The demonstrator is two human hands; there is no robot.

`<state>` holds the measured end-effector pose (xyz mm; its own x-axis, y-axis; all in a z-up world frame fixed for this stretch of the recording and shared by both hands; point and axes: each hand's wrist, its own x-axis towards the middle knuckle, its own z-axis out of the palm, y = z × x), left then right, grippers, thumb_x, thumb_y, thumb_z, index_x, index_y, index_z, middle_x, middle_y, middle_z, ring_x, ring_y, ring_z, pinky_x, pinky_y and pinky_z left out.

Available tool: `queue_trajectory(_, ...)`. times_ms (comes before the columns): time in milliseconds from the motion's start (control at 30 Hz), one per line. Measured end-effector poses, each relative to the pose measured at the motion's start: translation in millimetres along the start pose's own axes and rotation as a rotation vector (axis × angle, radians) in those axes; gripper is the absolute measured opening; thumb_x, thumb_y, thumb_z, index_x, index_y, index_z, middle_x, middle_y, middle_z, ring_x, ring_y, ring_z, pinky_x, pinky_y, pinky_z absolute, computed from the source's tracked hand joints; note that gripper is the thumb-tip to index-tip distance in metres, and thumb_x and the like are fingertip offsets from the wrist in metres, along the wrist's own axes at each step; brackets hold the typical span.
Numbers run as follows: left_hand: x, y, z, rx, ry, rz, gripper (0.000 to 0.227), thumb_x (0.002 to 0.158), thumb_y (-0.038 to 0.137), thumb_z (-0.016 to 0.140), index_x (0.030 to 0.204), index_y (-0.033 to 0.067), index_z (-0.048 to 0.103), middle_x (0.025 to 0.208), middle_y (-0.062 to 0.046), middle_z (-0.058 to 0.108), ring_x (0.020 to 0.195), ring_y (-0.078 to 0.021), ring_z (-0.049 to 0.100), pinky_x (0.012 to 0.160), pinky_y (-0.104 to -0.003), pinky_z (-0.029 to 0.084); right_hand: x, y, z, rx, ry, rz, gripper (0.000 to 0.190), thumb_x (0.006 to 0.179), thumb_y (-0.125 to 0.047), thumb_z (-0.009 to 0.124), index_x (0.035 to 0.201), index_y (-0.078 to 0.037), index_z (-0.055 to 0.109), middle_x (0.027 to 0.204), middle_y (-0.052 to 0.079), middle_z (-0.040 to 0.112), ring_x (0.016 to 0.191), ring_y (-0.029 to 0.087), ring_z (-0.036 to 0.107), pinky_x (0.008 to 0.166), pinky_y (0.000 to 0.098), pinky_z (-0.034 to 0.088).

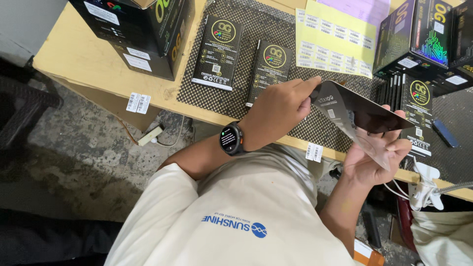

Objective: The person removes a black rectangular electronic component from a plastic sleeve, inspects both sides, and places it into a black box labeled OG. The person repeats this process with a second component, then stacks the boxes and places them into a larger cardboard shipping box.

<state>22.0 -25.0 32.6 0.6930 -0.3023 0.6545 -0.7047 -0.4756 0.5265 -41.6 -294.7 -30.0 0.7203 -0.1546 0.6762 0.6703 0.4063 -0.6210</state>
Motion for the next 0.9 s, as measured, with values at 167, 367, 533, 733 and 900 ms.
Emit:
queue_trajectory(167, 2, 0, 4, 0.004, -0.001, 0.016, 0.045, 0.089, 0.001, 0.065, 0.133, 0.0043, 0.057, 0.086, -0.007, 0.066, 0.072, -0.026, 0.065, 0.062, -0.041, 0.054, 1, -1, -3, -0.009, 0.02, 0.006, 0.005, 0.103, -0.02, 0.048, 0.1, -0.018, 0.045, 0.168, 0.013, 0.041, 0.167, 0.04, 0.029, 0.138, 0.0693, 0.027)
queue_trajectory(367, 2, -1, 8, -0.049, -0.021, 0.017, 0.043, 0.09, 0.001, 0.063, 0.133, 0.0012, 0.058, 0.095, -0.009, 0.071, 0.077, -0.0248, 0.068, 0.067, -0.039, 0.056, -7, 0, -22, -0.034, 0.069, -0.008, 0.007, 0.103, -0.021, 0.048, 0.1, -0.017, 0.042, 0.168, 0.012, 0.045, 0.171, 0.042, 0.03, 0.124, 0.0657, 0.038)
queue_trajectory(533, 12, 1, -14, -0.364, -0.012, 0.056, 0.023, 0.084, -0.007, 0.055, 0.099, 0.0071, 0.066, 0.07, -0.003, 0.06, 0.06, -0.0163, 0.054, 0.056, -0.031, 0.041, -12, -1, -43, 0.022, 0.105, -0.038, 0.003, 0.108, -0.016, 0.047, 0.107, -0.015, 0.049, 0.163, 0.003, 0.058, 0.134, 0.01, 0.064, 0.105, 0.0467, 0.055)
queue_trajectory(733, 5, -2, -30, -0.67, -0.185, -0.329, 0.019, 0.082, 0.004, 0.073, 0.1, 0.0103, 0.075, 0.079, 0.004, 0.072, 0.072, -0.0013, 0.06, 0.064, -0.018, 0.051, 0, -7, -10, 0.04, 0.094, -0.073, 0.013, 0.097, -0.011, 0.061, 0.101, -0.014, 0.049, 0.172, 0.019, 0.038, 0.129, 0.019, 0.063, 0.118, 0.0361, 0.054)
queue_trajectory(900, 1, -10, -27, -1.128, -0.213, -0.546, 0.021, 0.09, -0.009, 0.064, 0.109, -0.0038, 0.07, 0.093, -0.01, 0.076, 0.085, -0.011, 0.072, 0.084, -0.029, 0.069, 16, -17, 17, -0.23, -0.154, -0.177, 0.005, 0.098, -0.012, 0.054, 0.093, -0.013, 0.055, 0.168, 0.021, 0.035, 0.165, 0.038, 0.029, 0.14, 0.064, 0.027)
